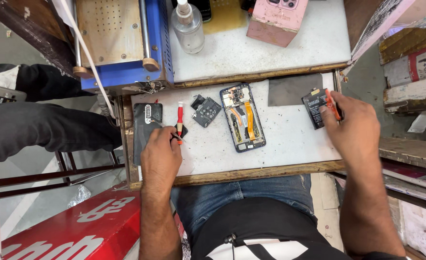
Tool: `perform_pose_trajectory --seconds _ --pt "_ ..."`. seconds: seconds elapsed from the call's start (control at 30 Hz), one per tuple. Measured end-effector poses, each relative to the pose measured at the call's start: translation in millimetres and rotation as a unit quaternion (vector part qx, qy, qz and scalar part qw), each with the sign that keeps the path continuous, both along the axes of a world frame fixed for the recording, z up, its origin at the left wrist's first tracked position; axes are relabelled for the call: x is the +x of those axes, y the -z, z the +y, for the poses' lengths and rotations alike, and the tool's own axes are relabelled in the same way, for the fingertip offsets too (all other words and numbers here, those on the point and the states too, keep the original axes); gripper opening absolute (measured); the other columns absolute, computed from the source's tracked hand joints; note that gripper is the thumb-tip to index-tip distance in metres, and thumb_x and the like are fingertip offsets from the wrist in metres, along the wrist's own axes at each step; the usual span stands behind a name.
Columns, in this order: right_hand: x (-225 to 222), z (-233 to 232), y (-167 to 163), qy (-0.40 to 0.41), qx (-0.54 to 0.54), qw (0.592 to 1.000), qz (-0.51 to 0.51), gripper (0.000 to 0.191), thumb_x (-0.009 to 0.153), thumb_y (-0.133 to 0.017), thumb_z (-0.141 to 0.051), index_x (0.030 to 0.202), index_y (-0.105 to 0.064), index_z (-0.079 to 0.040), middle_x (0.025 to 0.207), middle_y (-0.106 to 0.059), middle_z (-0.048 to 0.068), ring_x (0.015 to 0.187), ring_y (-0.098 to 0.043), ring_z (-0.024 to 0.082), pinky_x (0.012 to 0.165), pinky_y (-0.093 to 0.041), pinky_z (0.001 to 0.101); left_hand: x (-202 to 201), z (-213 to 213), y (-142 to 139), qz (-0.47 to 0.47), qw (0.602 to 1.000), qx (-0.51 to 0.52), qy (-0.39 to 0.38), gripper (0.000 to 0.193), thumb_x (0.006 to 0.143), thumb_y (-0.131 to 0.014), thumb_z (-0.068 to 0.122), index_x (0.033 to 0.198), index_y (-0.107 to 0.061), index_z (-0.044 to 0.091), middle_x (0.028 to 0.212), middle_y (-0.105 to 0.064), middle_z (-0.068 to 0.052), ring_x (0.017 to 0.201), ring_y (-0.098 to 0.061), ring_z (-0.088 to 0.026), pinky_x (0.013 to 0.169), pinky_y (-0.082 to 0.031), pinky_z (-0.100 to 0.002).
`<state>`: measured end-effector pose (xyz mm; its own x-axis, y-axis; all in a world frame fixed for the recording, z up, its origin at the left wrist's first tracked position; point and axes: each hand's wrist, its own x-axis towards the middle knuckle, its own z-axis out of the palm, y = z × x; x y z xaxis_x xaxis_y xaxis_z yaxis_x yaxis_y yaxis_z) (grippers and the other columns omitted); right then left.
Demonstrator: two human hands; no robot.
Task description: The person repairs a smartphone at a workbench. They use a screwdriver on the opened phone, remove internal components including the battery, and work on the exposed internals with a pry tool, handling the phone frame and parts throughout.
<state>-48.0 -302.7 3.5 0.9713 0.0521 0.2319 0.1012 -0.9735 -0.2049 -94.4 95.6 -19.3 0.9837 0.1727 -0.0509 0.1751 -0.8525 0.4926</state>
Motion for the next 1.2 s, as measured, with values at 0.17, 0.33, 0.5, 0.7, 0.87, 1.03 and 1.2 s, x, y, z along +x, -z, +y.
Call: perform_pose_trajectory --seconds 0.17,0.33,0.5,0.7,0.87,1.03,1.2 --pt "-16.5 51.4 -7.2 -0.077 0.076 0.994 0.02 0.043 0.093 -0.076 -0.025 0.131 -0.069 -0.007 0.114 -0.073 0.019 0.107 -0.067 0.036 0.095 -0.053 0.0453 -3.0 -9.1 -2.4 0.013 1.0 -0.008 -0.004 0.027 0.098 -0.062 0.007 0.124 -0.065 0.005 0.114 -0.068 -0.018 0.089 -0.074 -0.032 0.075 -0.062 -0.042" --pt "-25.9 91.0 -4.8 -0.025 0.123 0.956 0.266 0.055 0.093 -0.071 -0.025 0.145 -0.057 -0.017 0.098 -0.076 0.012 0.081 -0.072 0.025 0.076 -0.059 0.0393 -1.3 -65.9 2.0 -0.007 0.98 -0.184 0.073 0.033 0.096 -0.066 0.011 0.129 -0.064 0.004 0.113 -0.074 -0.018 0.094 -0.075 -0.03 0.078 -0.063 -0.039" --pt "-32.1 100.5 -2.6 -0.086 0.207 0.96 0.169 0.056 0.09 -0.072 -0.012 0.143 -0.057 -0.012 0.101 -0.078 0.01 0.08 -0.072 0.019 0.071 -0.058 0.0337 -10.6 -109.3 -0.6 0.016 0.956 -0.278 0.089 0.042 0.098 -0.066 0.014 0.137 -0.056 0.002 0.118 -0.073 -0.02 0.078 -0.076 -0.023 0.067 -0.062 -0.033" --pt "-29.9 96.7 5.0 -0.018 0.288 0.933 0.216 0.057 0.086 -0.074 -0.01 0.14 -0.056 -0.011 0.107 -0.078 0.008 0.071 -0.074 0.015 0.053 -0.053 0.0289 -6.3 -100.1 14.4 0.083 0.87 -0.485 -0.039 0.055 0.092 -0.067 0.015 0.141 -0.045 0.002 0.113 -0.071 -0.012 0.057 -0.064 -0.013 0.046 -0.051 -0.027" --pt "-30.3 95.4 12.9 -0.054 0.295 0.937 0.179 0.056 0.086 -0.075 -0.009 0.139 -0.058 -0.009 0.104 -0.079 0.008 0.073 -0.073 0.014 0.06 -0.055 0.0265 -0.8 -104.3 41.3 0.073 0.868 -0.491 0.016 0.053 0.098 -0.068 0.014 0.144 -0.046 -0.001 0.089 -0.075 -0.011 0.065 -0.063 -0.008 0.056 -0.049 -0.022" --pt "-35.9 87.5 19.6 0.001 0.363 0.886 0.29 0.056 0.09 -0.072 -0.008 0.144 -0.056 -0.011 0.106 -0.08 0.006 0.066 -0.066 0.017 0.061 -0.053 0.0283 -8.4 -98.8 47.0 0.185 0.783 -0.593 0.005 0.034 0.101 -0.056 0.009 0.131 -0.053 -0.006 0.087 -0.071 -0.009 0.063 -0.063 -0.011 0.051 -0.049 -0.025" --pt "-34.2 84.5 27.9 -0.047 0.571 0.712 0.406 0.066 0.092 -0.065 -0.005 0.154 -0.042 -0.005 0.103 -0.075 0.008 0.083 -0.068 0.013 0.069 -0.056 0.027 -11.7 -90.0 44.9 0.139 0.729 -0.669 0.026 0.035 0.104 -0.049 0.007 0.136 -0.047 -0.004 0.102 -0.072 -0.011 0.082 -0.067 -0.012 0.063 -0.057 -0.025"
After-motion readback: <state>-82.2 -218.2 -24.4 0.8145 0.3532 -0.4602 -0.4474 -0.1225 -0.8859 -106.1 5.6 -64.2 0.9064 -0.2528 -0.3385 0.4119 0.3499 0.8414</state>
